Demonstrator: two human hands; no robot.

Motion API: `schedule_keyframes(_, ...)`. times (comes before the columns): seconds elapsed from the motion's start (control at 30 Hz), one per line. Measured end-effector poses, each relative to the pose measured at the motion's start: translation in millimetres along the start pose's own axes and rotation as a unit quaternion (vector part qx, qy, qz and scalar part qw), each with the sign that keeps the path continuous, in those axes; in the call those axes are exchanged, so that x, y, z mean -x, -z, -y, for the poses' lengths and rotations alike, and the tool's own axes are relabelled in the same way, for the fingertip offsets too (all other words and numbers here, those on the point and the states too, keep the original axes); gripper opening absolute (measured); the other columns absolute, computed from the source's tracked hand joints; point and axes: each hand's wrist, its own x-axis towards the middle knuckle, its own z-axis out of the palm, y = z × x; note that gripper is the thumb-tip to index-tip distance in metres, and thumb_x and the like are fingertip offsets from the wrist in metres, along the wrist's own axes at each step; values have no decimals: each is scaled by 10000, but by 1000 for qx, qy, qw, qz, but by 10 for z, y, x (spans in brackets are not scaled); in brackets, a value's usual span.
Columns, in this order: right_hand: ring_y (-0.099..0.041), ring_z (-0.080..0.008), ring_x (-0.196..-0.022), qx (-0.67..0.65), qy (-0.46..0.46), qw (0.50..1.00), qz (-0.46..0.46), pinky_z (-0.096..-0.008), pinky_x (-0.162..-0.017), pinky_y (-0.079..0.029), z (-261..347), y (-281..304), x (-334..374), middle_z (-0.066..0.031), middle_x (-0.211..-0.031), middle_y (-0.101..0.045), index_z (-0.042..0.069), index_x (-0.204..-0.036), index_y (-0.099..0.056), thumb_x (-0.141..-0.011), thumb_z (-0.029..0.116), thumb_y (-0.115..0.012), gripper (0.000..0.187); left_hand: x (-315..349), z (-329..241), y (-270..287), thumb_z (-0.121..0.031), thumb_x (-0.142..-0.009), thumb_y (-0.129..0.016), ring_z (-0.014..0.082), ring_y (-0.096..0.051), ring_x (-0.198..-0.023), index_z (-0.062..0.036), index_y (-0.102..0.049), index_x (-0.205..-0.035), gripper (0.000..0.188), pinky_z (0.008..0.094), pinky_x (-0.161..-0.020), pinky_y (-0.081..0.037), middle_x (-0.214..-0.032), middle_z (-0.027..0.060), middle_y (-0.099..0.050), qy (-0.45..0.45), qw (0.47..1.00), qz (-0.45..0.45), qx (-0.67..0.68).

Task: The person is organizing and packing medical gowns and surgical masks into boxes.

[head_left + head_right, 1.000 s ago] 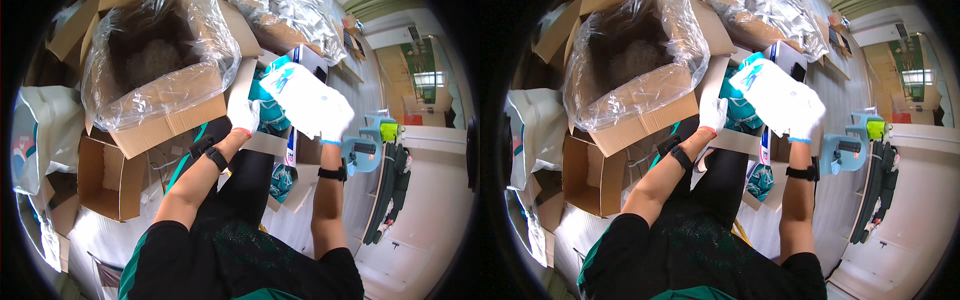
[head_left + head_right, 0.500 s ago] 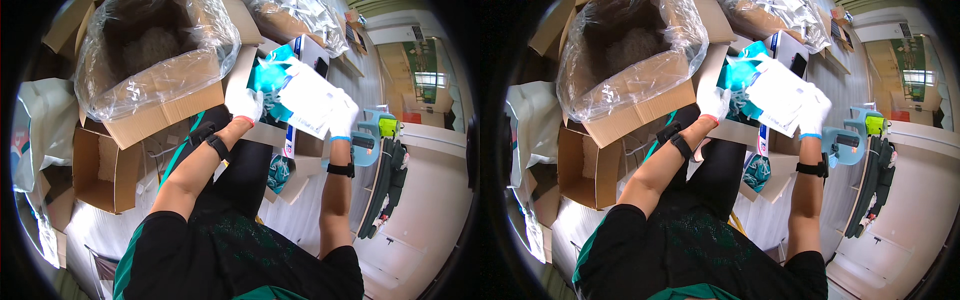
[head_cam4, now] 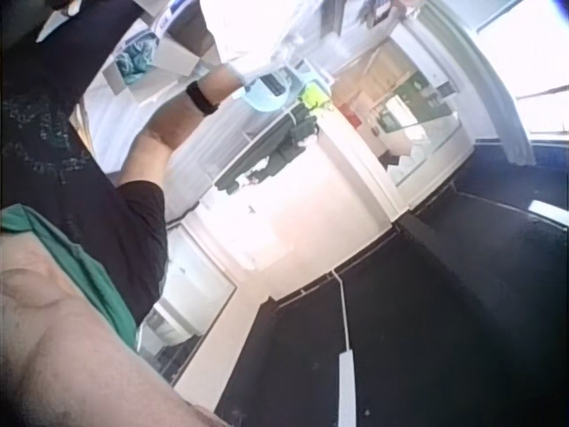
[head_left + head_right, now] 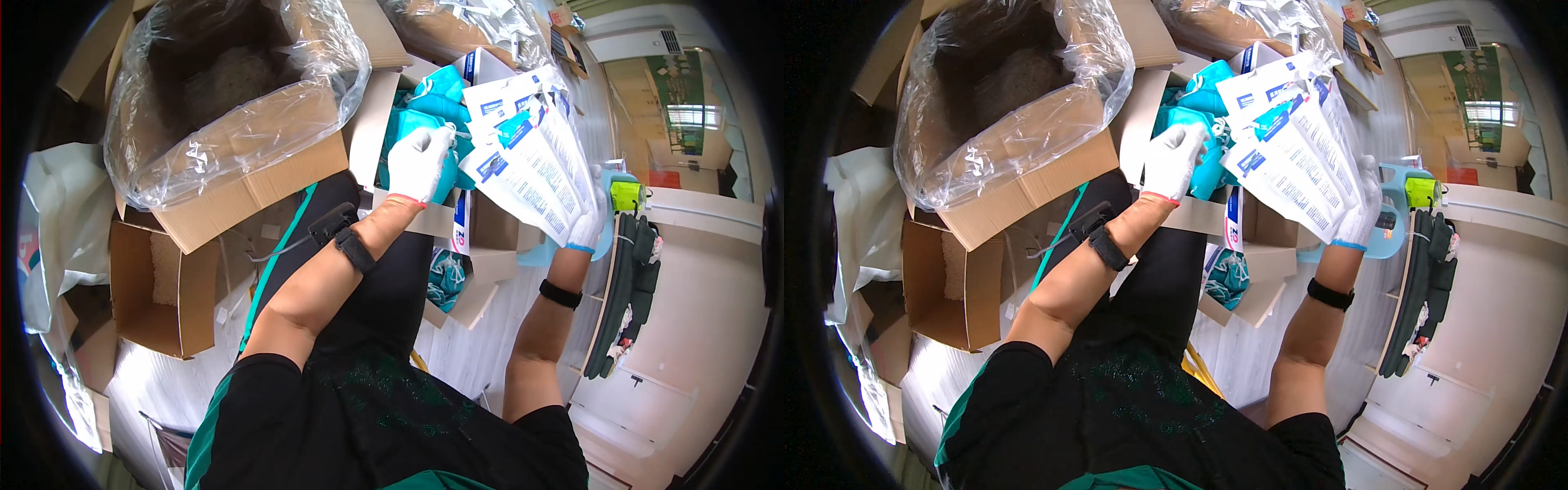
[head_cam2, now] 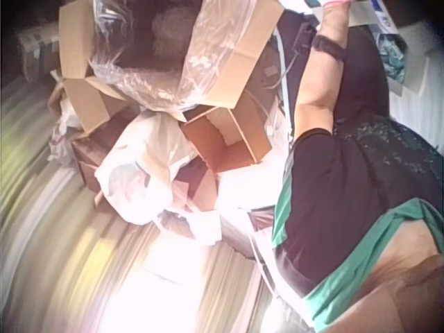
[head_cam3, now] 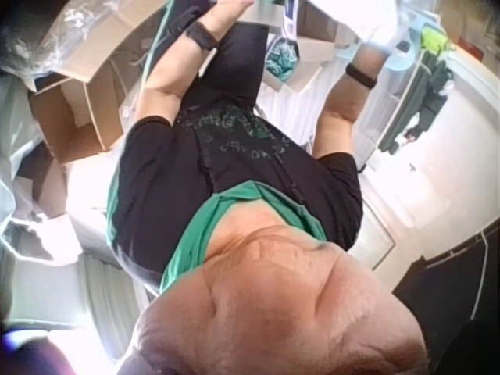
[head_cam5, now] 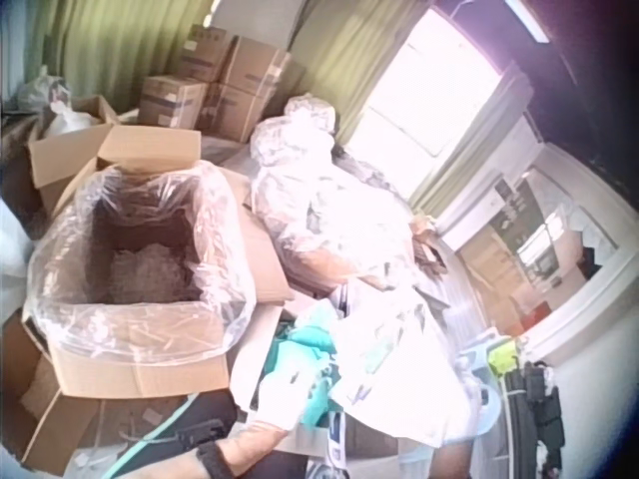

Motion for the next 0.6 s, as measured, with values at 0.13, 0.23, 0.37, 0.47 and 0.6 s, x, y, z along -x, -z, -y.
schedule_keyframes(0.13, -723, -403, -895, -36, -31, 999, -7, -484, -698, -643, -102, -45, 115, -334, -1187, -631, -127, -1314, -480, -994, 378, -580, 606, 24, -326, -210, -262, -886, -734, 112, -654, -753, -16, -722, -978, 263, 266, -724, -523, -865, 49, -728, -88, 995, 41, -9)
schedule_keyframes(0.23, -724, -392, -901, -8, -17, 999, -49, -475, -725, -643, -256, -61, 68, -330, -1209, -623, -118, -1315, -487, -990, 391, -585, 612, -61, -283, -289, -266, -843, -769, 157, -687, -798, 0, -731, -1004, 313, 287, -788, -538, -920, 108, -743, -48, 997, 57, -34)
schedule_keyframes(0.37, -635, -411, -1145, -211, -121, 964, 107, -562, -974, -525, -255, -225, 283, -294, -1237, -627, -101, -1339, -484, -993, 372, -573, 592, -89, -343, -243, -236, -885, -739, 119, -657, -790, 25, -720, -974, 276, 282, -704, -532, -825, 51, -690, -16, 971, 176, -159)
schedule_keyframes(0.47, -594, -418, -1199, -283, 27, 946, 159, -532, -1045, -477, -235, 49, 481, -273, -1239, -634, -81, -1334, -507, -1006, 336, -547, 532, -56, -492, -143, -276, -876, -728, 164, -682, -764, 26, -721, -996, 325, 306, -712, -531, -862, 125, -721, -13, 983, 125, -137)
schedule_keyframes(0.6, -609, -407, -1172, -299, 83, 943, 120, -516, -1029, -492, -189, 248, 404, -263, -1222, -643, -80, -1319, -520, -1010, 325, -543, 510, -208, -374, 230, -374, -870, -708, 236, -701, -818, 25, -708, -1044, 436, 372, -784, -532, -894, 181, -728, -47, 942, 33, -332)
